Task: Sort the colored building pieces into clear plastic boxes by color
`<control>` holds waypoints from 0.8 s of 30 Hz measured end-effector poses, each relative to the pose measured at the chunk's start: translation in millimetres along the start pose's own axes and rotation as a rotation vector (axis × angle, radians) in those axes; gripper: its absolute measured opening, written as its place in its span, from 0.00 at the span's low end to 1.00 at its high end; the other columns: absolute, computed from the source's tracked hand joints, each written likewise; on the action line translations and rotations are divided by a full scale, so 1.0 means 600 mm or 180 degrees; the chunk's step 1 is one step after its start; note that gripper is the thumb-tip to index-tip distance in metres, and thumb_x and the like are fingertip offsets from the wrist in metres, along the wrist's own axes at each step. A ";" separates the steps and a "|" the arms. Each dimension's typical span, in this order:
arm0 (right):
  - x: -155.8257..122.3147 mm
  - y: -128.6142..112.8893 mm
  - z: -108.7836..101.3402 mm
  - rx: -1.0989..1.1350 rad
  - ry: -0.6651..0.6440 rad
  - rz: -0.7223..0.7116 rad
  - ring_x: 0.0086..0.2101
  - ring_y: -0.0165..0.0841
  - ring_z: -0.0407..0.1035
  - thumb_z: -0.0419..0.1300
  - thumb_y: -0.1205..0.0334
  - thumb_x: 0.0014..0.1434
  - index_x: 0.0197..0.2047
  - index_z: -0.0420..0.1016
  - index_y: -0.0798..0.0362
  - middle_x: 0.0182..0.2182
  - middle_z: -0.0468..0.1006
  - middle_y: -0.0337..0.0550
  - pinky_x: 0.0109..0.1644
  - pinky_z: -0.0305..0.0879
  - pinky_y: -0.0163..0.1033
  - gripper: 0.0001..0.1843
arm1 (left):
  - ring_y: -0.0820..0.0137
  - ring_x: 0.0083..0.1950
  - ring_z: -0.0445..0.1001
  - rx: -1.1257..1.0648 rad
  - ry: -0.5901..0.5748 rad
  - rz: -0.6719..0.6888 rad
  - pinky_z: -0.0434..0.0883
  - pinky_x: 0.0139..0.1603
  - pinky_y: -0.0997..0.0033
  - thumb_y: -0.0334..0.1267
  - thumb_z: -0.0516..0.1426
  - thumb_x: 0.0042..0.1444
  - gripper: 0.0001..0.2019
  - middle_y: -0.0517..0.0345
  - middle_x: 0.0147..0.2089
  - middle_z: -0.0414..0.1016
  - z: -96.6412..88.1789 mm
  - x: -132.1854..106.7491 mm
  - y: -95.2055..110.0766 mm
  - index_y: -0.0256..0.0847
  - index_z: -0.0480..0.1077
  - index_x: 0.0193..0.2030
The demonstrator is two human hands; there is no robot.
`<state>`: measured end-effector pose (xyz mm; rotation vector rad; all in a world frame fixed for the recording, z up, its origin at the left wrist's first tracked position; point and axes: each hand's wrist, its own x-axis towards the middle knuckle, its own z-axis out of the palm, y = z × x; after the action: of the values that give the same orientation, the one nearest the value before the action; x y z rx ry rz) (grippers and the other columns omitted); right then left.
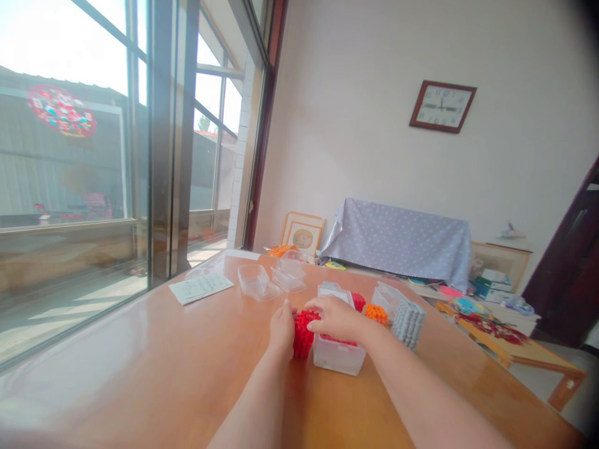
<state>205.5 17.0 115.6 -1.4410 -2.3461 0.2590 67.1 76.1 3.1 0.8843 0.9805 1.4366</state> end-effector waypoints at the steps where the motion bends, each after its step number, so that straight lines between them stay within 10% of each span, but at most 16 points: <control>1: -0.005 0.006 -0.006 -0.0042 0.0069 0.0023 0.42 0.37 0.72 0.64 0.61 0.49 0.49 0.79 0.50 0.43 0.80 0.42 0.48 0.64 0.37 0.21 | 0.60 0.36 0.76 0.0017 0.0045 -0.0039 0.70 0.38 0.62 0.65 0.54 0.50 0.29 0.46 0.34 0.78 0.001 -0.001 0.002 0.35 0.73 0.34; 14: -0.077 0.089 -0.043 -0.0650 -0.0218 0.1089 0.44 0.38 0.71 0.66 0.66 0.42 0.45 0.80 0.46 0.44 0.78 0.43 0.43 0.62 0.36 0.23 | 0.58 0.41 0.76 0.0153 0.0142 -0.0159 0.70 0.43 0.60 0.62 0.53 0.54 0.28 0.43 0.39 0.78 -0.002 0.005 -0.001 0.34 0.73 0.37; 24: -0.089 0.087 -0.016 -0.0723 -0.0079 0.0987 0.40 0.38 0.73 0.54 0.63 0.59 0.45 0.80 0.46 0.40 0.82 0.43 0.40 0.59 0.37 0.16 | 0.58 0.41 0.77 -0.0018 0.0138 -0.0188 0.71 0.42 0.60 0.62 0.57 0.51 0.28 0.43 0.39 0.79 -0.004 0.010 -0.007 0.34 0.74 0.37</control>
<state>273.7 -6.7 95.0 -1.9223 -2.2207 0.0927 65.9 82.0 -2.0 0.8167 1.0263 1.4128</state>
